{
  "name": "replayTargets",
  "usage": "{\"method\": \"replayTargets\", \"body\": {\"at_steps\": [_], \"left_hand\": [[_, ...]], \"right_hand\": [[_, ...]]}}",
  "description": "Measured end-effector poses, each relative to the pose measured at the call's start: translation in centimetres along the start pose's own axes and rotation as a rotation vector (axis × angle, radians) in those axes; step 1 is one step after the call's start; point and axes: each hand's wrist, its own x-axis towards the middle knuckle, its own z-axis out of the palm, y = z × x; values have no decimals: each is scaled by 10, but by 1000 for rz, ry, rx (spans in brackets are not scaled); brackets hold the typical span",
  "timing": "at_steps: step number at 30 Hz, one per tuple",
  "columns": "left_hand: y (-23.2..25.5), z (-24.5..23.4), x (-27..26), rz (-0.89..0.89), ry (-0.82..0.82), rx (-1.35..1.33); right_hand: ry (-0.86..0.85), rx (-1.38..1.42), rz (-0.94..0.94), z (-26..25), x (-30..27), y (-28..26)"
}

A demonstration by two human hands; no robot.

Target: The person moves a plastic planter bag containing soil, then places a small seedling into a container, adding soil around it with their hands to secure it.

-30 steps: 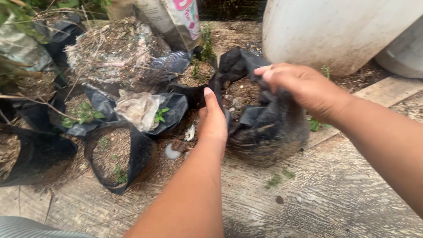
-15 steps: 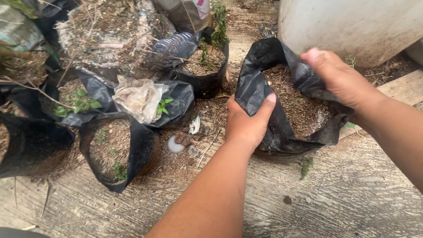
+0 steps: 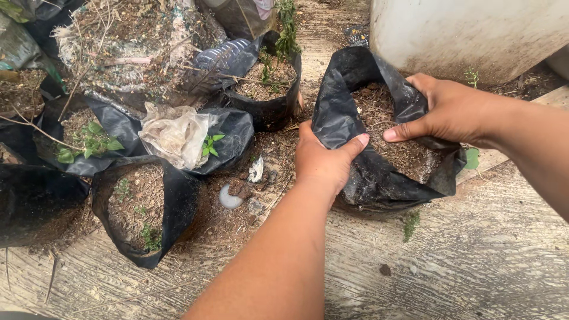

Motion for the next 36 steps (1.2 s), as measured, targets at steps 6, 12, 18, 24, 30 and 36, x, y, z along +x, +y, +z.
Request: {"method": "replayTargets", "body": {"at_steps": [6,12,18,24,30,36], "left_hand": [[11,-4,-3,-38,5,167],[34,-2,-8,-139,54,126],[69,17,14,-239,156,322],[68,8,2,-215,195,267],[103,-3,-37,-243,-56,473],[98,12,-40,-260,-26,539]], "right_hand": [[25,-21,-20,2,-1,2],[46,-105,-69,1,-6,4],[311,-631,6,16,-13,-15],[395,-771,75,21,-35,-34],[166,-897,235,13,-46,-44],[270,-860,263,-6,-40,-28]]}}
